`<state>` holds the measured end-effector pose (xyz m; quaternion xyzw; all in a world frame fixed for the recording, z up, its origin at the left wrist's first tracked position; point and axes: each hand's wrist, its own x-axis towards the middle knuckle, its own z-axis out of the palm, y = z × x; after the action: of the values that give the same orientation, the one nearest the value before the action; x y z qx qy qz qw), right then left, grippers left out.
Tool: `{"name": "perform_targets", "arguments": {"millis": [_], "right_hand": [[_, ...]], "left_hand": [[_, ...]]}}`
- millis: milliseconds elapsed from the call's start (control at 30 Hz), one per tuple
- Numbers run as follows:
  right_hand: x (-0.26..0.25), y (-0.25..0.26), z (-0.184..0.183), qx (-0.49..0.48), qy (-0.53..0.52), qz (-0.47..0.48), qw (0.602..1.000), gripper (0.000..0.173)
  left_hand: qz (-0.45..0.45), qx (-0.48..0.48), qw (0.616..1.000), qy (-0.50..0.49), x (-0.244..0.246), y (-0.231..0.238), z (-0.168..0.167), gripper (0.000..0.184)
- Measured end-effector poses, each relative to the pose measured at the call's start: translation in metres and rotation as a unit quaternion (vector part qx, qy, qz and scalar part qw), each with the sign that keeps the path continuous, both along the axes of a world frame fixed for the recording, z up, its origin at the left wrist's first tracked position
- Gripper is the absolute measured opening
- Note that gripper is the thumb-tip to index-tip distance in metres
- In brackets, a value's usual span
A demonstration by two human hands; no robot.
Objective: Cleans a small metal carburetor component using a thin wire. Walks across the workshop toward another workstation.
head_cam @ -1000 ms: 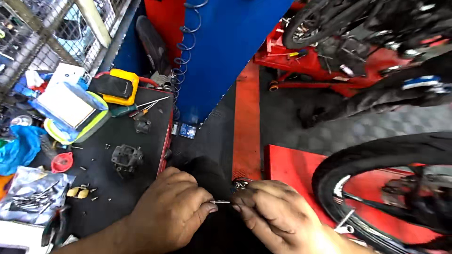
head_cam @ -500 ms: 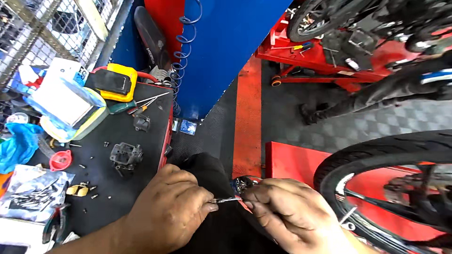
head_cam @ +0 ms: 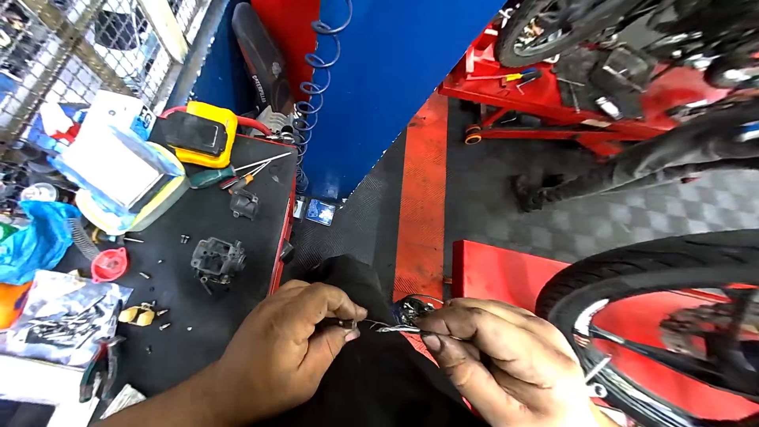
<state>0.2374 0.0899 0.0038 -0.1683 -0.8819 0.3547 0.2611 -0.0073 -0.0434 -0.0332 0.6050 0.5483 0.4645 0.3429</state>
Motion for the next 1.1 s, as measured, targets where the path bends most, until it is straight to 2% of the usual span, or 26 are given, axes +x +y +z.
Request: {"name": "perform_targets", "arguments": {"millis": [200,500,633,900,1100], "right_hand": [[-0.004,0.002,0.000,0.010,0.028,0.004,1.000,0.018],[-0.009,-0.002,0.001,-0.005,0.038,0.021,0.999,0.014],[-0.011,-0.004,0.001,0.024,0.028,0.014,0.999,0.013],[-0.006,-0.007,0.004,0.179,-0.006,0.001,0.984,0.017],[-0.003,-0.006,0.005,0.175,0.008,-0.007,0.984,0.016]], "left_hand": [[-0.032,-0.001,0.993,-0.114,0.000,0.004,0.000,0.015],[-0.062,0.028,0.983,-0.169,-0.002,0.004,-0.002,0.011],[-0.055,0.039,0.988,-0.137,-0.003,0.002,-0.004,0.011],[0.010,0.058,0.998,-0.020,0.000,-0.001,-0.001,0.010],[0.029,0.048,0.998,0.010,0.001,-0.004,-0.001,0.010]]}}
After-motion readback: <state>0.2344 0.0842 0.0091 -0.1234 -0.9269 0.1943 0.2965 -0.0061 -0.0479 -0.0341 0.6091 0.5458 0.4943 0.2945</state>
